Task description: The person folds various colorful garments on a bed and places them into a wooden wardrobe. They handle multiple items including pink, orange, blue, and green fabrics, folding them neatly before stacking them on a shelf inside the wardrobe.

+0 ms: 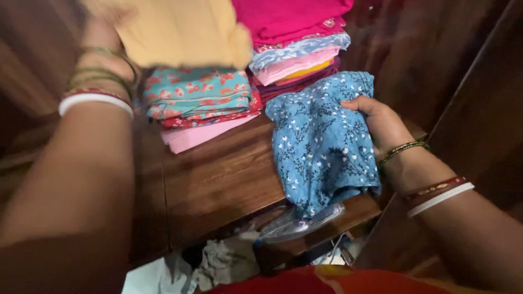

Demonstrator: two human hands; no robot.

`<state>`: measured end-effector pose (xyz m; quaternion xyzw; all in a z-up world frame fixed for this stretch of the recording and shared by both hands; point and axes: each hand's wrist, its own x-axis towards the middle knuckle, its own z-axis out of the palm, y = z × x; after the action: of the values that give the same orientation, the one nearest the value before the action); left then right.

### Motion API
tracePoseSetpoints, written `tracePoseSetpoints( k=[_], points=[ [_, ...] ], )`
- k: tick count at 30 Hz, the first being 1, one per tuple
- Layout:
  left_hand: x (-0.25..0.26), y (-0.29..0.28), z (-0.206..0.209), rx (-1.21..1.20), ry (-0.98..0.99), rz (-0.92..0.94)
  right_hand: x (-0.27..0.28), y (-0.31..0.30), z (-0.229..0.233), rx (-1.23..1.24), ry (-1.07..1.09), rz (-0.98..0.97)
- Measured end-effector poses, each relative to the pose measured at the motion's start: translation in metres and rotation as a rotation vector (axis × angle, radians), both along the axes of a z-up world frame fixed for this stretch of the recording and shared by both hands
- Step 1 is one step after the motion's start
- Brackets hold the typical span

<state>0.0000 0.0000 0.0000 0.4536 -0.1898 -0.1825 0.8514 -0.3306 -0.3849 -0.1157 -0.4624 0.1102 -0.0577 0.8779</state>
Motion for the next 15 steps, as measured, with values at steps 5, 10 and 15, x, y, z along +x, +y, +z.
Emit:
tracePoseSetpoints(
  k=[5,10,15],
  points=[
    [0.042,0.024,-0.050,0.208,0.072,0.017,-0.011,0.011,0.010,-0.028,0.075,-0.113],
    [0.074,0.032,-0.032,0.845,0.010,0.250,-0.015,0.018,0.018,-0.083,0.114,-0.131],
    [0.070,0.025,-0.009,1.184,-0.840,0.851,-0.020,0.022,0.019,-0.150,0.123,-0.229]
  ],
)
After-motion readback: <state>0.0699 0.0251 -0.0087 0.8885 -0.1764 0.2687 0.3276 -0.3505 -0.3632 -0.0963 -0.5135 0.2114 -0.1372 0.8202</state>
